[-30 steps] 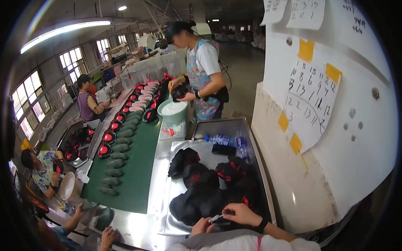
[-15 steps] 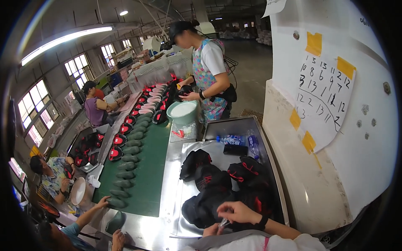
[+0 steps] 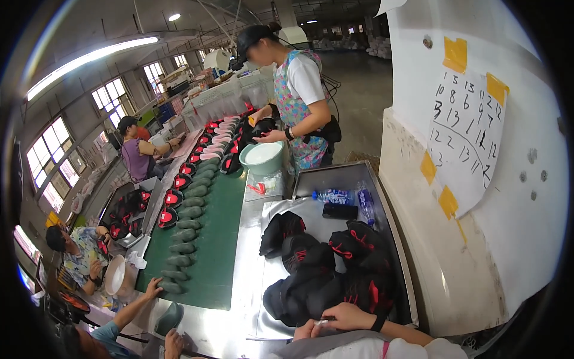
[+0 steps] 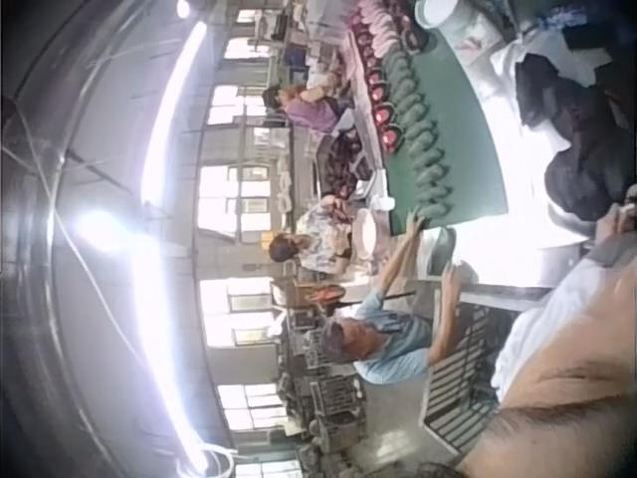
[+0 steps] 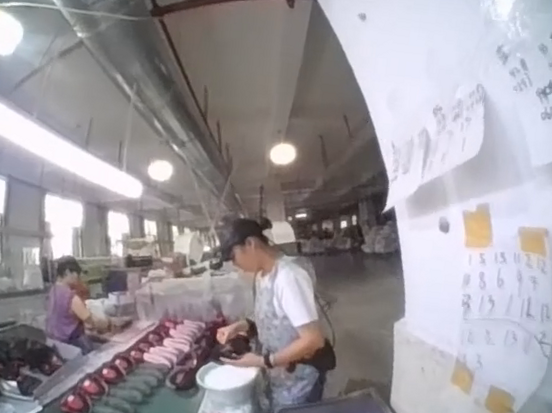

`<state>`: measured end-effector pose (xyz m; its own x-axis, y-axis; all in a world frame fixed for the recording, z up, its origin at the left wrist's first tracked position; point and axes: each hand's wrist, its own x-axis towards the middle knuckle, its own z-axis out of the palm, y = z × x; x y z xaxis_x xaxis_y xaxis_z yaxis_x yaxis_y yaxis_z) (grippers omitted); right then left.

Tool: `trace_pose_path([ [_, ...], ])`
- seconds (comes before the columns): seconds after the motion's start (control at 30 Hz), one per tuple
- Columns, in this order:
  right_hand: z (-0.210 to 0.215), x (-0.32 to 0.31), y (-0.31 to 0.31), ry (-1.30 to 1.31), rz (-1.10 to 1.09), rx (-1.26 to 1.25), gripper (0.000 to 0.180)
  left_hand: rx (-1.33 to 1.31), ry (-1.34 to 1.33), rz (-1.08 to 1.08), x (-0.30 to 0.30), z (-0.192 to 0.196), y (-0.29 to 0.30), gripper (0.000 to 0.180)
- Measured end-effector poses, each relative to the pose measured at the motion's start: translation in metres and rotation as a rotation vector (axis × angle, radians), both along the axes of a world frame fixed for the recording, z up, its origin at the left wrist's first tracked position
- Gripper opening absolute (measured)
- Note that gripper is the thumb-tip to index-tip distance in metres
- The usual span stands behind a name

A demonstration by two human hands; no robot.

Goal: The recorder is organizing and inspecting completed shoe uppers in a shoe manufacturing facility.

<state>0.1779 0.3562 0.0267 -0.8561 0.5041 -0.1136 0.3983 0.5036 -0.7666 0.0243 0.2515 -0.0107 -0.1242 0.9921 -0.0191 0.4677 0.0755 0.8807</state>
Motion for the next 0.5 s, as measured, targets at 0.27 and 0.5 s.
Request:
trace_pose_path([
  [0.27,0.007,0.003,0.003,0.299,-0.414,-0.282,0.019,0.026,-0.051,-0.027,-0.001,-0.024,0.004,0.031],
  [0.5,-0.001,0.0,-0.012,0.5,-0.49,-0.286,0.022,-0.069,-0.969,-0.057,-0.025,-0.002,0.012,0.031],
])
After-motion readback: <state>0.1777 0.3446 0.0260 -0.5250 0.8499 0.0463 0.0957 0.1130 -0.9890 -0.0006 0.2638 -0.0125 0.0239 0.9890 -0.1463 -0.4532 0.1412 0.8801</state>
